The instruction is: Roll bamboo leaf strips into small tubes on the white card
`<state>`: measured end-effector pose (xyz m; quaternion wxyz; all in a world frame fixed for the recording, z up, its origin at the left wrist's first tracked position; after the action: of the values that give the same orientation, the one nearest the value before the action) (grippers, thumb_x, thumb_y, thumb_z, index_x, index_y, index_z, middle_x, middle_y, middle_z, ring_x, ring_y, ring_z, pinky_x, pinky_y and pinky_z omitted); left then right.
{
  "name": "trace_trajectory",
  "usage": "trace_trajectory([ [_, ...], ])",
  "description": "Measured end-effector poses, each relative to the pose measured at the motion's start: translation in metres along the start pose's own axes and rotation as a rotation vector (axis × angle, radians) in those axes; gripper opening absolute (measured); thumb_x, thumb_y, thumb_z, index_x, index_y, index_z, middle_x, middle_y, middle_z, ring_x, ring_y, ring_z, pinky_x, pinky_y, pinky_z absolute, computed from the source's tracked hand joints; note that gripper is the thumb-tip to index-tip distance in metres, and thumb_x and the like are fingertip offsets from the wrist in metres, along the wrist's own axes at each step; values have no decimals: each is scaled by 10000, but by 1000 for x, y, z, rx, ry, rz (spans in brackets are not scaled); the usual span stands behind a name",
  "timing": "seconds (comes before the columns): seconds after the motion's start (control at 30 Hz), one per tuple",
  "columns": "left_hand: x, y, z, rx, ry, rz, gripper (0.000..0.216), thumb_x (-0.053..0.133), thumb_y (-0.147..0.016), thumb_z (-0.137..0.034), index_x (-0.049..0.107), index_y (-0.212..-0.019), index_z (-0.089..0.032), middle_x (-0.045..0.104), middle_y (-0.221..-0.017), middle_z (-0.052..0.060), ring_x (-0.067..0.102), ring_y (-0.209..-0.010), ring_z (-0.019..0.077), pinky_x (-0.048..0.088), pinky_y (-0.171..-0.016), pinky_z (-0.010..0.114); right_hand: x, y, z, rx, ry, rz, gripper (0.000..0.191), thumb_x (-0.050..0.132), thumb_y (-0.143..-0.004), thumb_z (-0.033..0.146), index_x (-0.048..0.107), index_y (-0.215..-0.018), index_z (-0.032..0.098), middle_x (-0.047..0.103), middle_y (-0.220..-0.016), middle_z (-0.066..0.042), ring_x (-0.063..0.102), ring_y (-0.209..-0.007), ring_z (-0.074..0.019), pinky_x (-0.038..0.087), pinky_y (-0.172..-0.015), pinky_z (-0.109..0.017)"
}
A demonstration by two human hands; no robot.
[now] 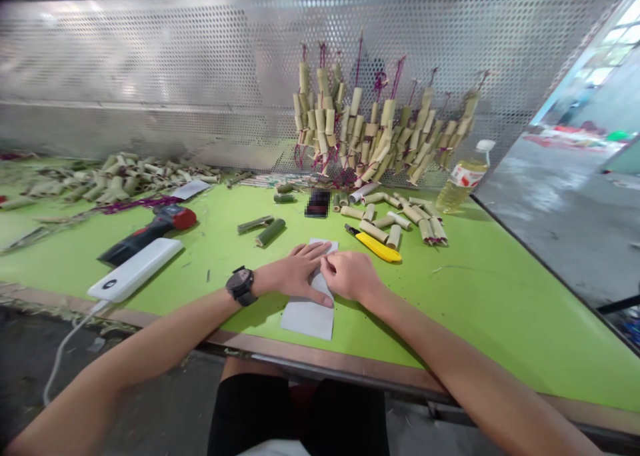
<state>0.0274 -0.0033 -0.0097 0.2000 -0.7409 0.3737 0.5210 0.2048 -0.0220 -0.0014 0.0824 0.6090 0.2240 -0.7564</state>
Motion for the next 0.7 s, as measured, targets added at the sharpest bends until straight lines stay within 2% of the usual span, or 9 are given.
trace_trajectory([
  [0.1, 0, -1, -2, -15, -18, -22, 1226, 489, -767, -1007, 203, -1696, -259, 32, -1764, 110, 46, -1624, 412, 76, -1296, 585, -2, -3, -5, 52, 39, -4, 464, 444, -1012, 386, 683, -663, 195, 709, -662, -56, 543, -581, -149, 223, -560, -307],
  [0.2, 1, -2, -4, -36, -26, -30, 1157, 453, -807, -992, 222, -1692, -283, 61, -1765, 85, 50, -1624, 411, 79, -1292, 599, -4, -5, -11, 143, 93, -13, 468, 447, -1016, 388, 686, -664, 194, 704, -657, -71, 565, -608, -167, 205, -559, -320],
  [0.27, 0, -2, -6, -33, -29, -44, 1110, 452, -825, -978, 274, -1677, -290, 103, -1763, 71, 74, -1624, 402, 60, -1294, 605, -4, -3, -7, 110, 82, 11, 468, 423, -1028, 354, 711, -698, 189, 718, -676, -72, 570, -604, -164, 219, -560, -318],
  [0.37, -2, -1, -5, -19, -29, -44, 1034, 462, -845, -957, 383, -1635, -293, 179, -1752, 59, 113, -1622, 388, 42, -1300, 597, -1, 0, 3, -17, 58, 45, 466, 395, -1042, 303, 753, -769, 181, 759, -753, -70, 592, -623, -154, 258, -579, -308],
  [0.43, -4, 1, -4, -7, -12, -12, 1070, 485, -820, -969, 357, -1647, -302, 188, -1750, 58, 116, -1622, 389, 40, -1299, 602, -1, 0, 3, -29, 86, 47, 486, 378, -1056, 308, 768, -796, 178, 779, -796, -78, 623, -658, -161, 267, -590, -310],
  [0.57, -8, 3, -1, 18, 23, 52, 1234, 530, -744, -1003, 167, -1700, -310, 109, -1758, 60, 74, -1624, 403, 12, -1289, 630, -2, -6, -7, 87, 168, 29, 567, 319, -1089, 342, 773, -799, 165, 788, -818, -108, 663, -695, -185, 278, -595, -317],
  [0.63, -8, 3, 0, 25, 25, 53, 1230, 544, -745, -995, 183, -1698, -307, 112, -1757, 60, 69, -1627, 395, 7, -1292, 622, 0, -5, -5, 64, 133, 50, 585, 298, -1097, 336, 765, -788, 165, 780, -794, -101, 656, -668, -172, 294, -588, -310],
  [0.7, -7, 3, 0, 29, 17, 39, 1176, 555, -756, -981, 270, -1679, -310, 132, -1756, 53, 72, -1629, 383, 12, -1300, 599, 3, -1, 2, -27, 54, 79, 571, 295, -1099, 318, 765, -810, 170, 778, -797, -84, 648, -651, -152, 320, -591, -297],
])
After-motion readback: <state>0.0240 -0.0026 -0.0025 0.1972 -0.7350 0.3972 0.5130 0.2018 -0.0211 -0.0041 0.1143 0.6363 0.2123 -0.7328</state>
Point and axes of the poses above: each hand's wrist, its own y-axis away from the middle knuckle, its own x-axis out of the palm, z = x × y, the point moved 2 cm from there along -y, towards the middle knuckle
